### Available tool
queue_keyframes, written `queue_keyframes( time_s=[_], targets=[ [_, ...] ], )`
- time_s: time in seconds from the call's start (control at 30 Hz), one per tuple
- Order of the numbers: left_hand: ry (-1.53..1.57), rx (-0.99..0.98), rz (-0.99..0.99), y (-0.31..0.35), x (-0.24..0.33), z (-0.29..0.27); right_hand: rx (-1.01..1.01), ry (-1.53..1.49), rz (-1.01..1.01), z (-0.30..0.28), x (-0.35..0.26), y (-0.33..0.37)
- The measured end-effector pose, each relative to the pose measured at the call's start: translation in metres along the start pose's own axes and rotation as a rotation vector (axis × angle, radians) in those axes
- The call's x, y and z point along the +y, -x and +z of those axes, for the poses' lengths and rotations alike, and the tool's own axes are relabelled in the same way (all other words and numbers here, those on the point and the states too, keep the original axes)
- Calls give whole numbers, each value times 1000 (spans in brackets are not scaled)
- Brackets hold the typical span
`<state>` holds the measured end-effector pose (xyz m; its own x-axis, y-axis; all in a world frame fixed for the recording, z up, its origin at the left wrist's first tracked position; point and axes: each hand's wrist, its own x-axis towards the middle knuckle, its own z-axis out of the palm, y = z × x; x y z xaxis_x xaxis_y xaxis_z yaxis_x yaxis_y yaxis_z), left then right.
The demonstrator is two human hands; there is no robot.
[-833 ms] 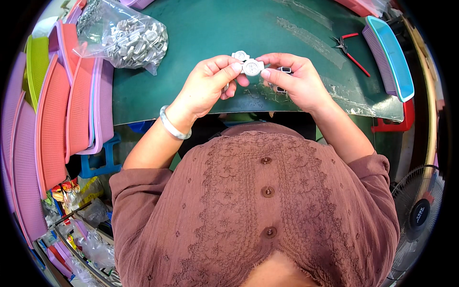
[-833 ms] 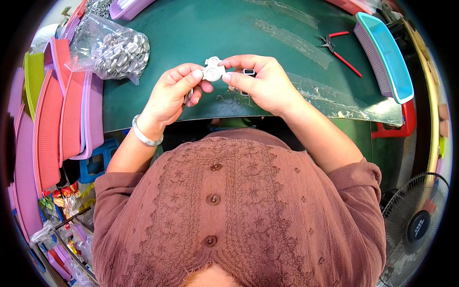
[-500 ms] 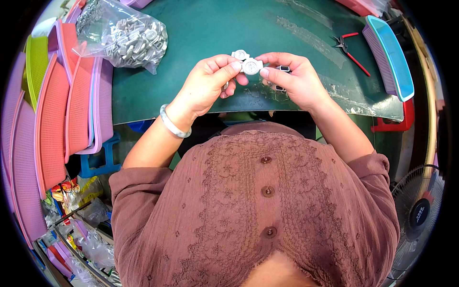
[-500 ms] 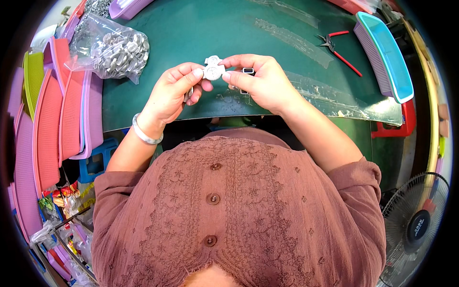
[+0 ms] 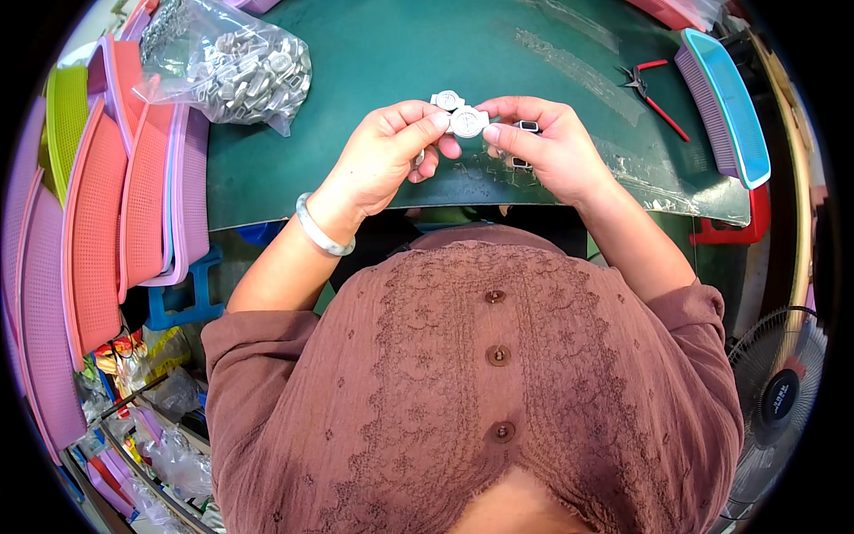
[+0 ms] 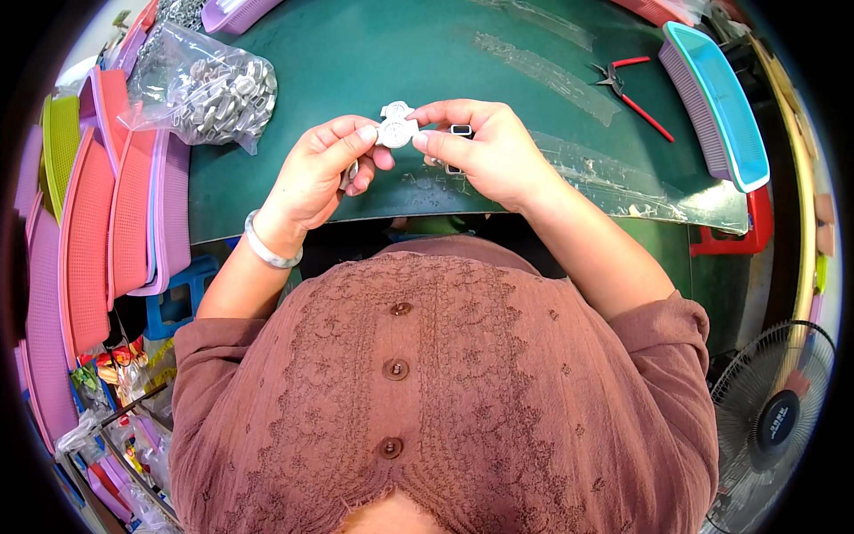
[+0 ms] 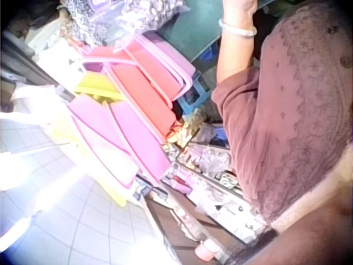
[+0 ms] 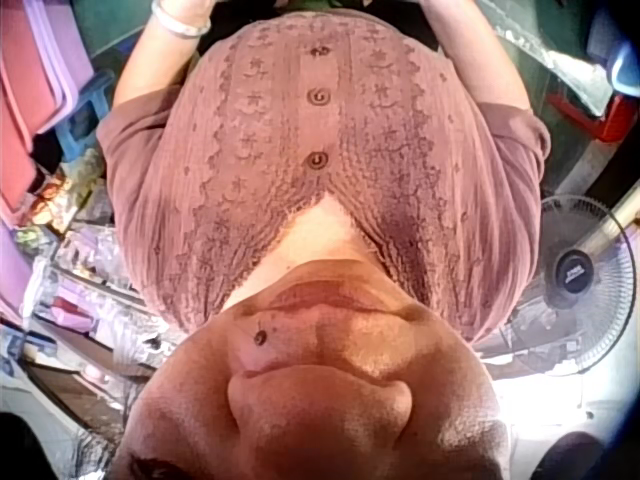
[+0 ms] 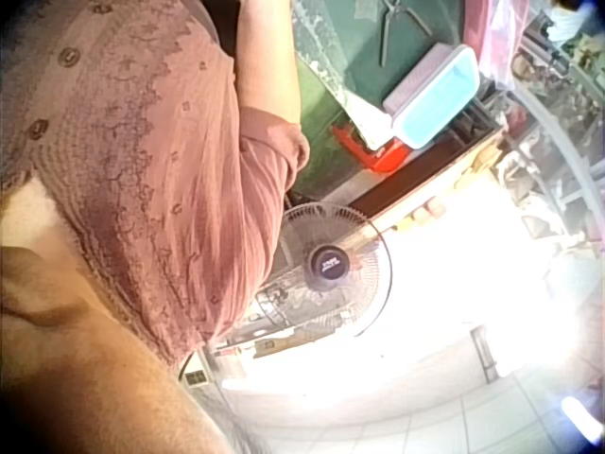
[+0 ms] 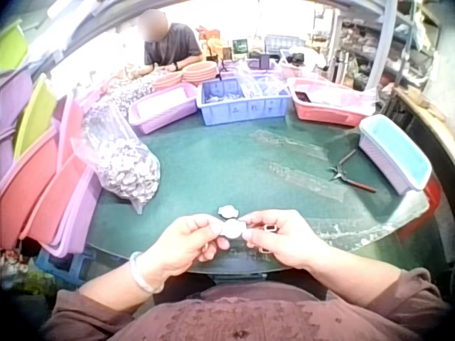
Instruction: The person uses pliers to crimp metal buckles onto red straps. They then pick up small white plastic components from the table and attach them to the buckles by hand, assembling the parts into finished units.
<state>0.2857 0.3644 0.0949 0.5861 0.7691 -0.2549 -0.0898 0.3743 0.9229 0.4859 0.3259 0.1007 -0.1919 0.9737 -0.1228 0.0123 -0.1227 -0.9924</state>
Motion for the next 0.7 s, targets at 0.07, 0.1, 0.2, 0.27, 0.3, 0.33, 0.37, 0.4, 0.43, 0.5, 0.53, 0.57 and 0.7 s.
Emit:
queue_keyframes(
  time_s=[0.07,0.1,0.2,0.27,0.3,0.33,0.37,0.4,0.43,0.5,0.53,0.57,0.7],
  targets=[
    [4,2,-1,0,0,0,-1,3,-7,0,1,0],
    [8,2,-3,0,0,0,-1,5,-5,0,1,0],
    [18,4,-9,1,1,1,1,9,3,0,0,0],
    [24,6,-15,2,2,2,3,9,13,1,-1,1],
    [27,6,-17,2,2,2,2,5,14,1,-1,0],
    [29,5,-19,2,3,2,1,1,16,1,-1,0],
    [31,5,-21,2,3,2,-1,-3,17,1,-1,0],
    [34,3,-22,2,3,2,0,-1,13,1,-1,0],
    [38,1,-23,2,3,2,2,1,9,1,-1,0],
    [75,-8,-33,2,3,1,2,7,1,1,-1,0],
    [110,-15,-42,2,3,0,2,12,-4,1,-2,0],
    [145,-22,-52,1,2,-1,1,17,-8,1,-2,0],
    [196,-4,-34,3,2,2,38,92,-105,2,1,1]
  ],
)
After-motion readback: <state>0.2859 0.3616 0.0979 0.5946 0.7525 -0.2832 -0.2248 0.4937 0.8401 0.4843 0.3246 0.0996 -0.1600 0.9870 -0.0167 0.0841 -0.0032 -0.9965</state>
